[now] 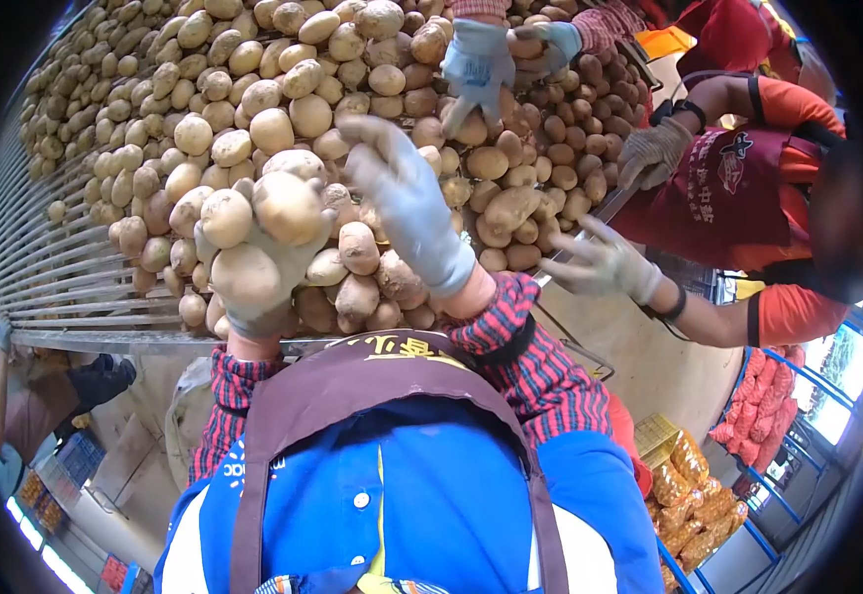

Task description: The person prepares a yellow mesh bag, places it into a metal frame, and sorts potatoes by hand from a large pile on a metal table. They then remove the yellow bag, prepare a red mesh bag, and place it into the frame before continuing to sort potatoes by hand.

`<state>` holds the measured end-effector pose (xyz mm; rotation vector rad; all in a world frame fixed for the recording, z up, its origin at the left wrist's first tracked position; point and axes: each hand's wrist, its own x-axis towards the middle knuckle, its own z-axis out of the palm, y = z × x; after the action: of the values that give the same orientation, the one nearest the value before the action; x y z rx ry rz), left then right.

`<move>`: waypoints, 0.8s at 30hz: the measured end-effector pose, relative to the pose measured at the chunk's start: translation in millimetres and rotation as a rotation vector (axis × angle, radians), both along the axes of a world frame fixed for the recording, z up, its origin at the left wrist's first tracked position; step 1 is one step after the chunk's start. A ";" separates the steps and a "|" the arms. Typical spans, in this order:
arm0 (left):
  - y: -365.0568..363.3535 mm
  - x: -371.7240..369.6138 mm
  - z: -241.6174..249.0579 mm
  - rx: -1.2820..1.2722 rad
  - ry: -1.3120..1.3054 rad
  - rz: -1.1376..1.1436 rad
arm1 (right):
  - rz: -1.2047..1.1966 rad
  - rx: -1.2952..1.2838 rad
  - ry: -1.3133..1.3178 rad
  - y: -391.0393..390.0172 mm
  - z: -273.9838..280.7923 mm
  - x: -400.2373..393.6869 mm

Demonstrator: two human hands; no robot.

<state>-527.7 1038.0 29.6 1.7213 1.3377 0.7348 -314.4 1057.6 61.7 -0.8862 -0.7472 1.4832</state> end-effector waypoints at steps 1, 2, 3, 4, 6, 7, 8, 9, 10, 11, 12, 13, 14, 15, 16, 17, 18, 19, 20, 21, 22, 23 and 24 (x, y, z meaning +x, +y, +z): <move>1.9 -0.8 9.8 -0.352 -0.841 0.052 | 0.063 0.215 -0.555 -10.1 -12.8 8.8; 0.6 -2.0 13.8 -0.705 -1.682 0.099 | 0.126 0.430 -1.107 -20.0 -22.4 12.0; -3.5 -4.3 13.1 -0.702 -1.688 0.100 | 0.250 0.518 -1.249 -34.9 -26.1 9.8; -10.1 -8.9 11.8 -0.357 -1.110 0.119 | 0.293 0.518 -1.414 -55.0 -29.4 6.2; -23.8 -23.2 12.8 0.281 0.085 0.123 | 0.326 0.525 -1.459 -60.7 -38.1 17.9; -29.6 -33.7 28.5 0.292 0.488 0.041 | 0.202 0.539 -1.517 -57.9 -42.7 30.0; -33.2 -39.6 25.6 0.291 0.493 0.045 | 0.147 0.399 -1.538 -50.8 -43.1 41.6; -36.9 -44.4 20.0 0.437 0.397 0.116 | 0.012 0.441 -1.474 -42.1 -58.5 57.7; -38.7 -47.9 17.1 0.585 0.295 0.187 | -0.036 0.284 -1.414 -32.0 -62.1 73.7; -43.2 -52.8 25.1 0.471 0.458 0.100 | -0.173 0.351 -1.737 -23.8 -84.1 97.6; -47.6 -55.9 25.4 0.474 0.454 0.098 | -0.291 0.376 -1.906 -19.8 -98.5 110.4; -49.4 -58.3 23.5 0.418 0.310 0.135 | -0.229 0.316 -1.719 -15.4 -81.0 99.0; -52.4 -60.5 23.1 0.356 0.172 0.171 | -0.160 0.255 -1.527 -13.4 -53.7 75.4; -55.2 -62.1 26.5 0.397 0.292 0.154 | 0.050 0.277 -1.294 -14.5 -32.1 50.7; -58.1 -63.9 27.2 0.397 0.295 0.155 | 0.098 0.499 -1.252 -22.2 -18.5 24.1; -61.6 -66.6 27.9 0.409 0.355 0.182 | 0.214 0.658 -1.273 -28.6 -24.6 8.8; -63.7 -69.8 28.5 0.426 0.413 0.209 | 0.328 0.819 -1.290 -33.3 -35.8 1.5; -65.5 -74.1 26.4 0.436 0.412 0.211 | 0.322 0.795 -1.296 -32.3 -49.1 6.4; -69.1 -78.7 22.2 0.054 -0.485 0.350 | 0.323 0.776 -1.300 -29.7 -59.2 13.5; -71.8 -80.3 19.3 -0.356 -1.378 0.439 | 0.172 0.674 -1.413 -28.8 -64.3 19.0; -73.0 -80.4 21.9 -0.340 -1.383 0.457 | 0.113 0.488 -1.564 -22.0 -58.5 21.4; -73.2 -80.4 27.7 -0.346 -1.552 0.351 | 0.055 0.497 -1.598 -14.2 -54.8 16.4; -71.3 -80.4 30.6 -0.346 -1.715 0.229 | -0.012 0.507 -1.631 -4.7 -49.3 8.7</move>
<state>-608.1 966.7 60.2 0.2203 0.3156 1.4484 -305.7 1052.9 12.5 -1.5799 -2.1166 0.1893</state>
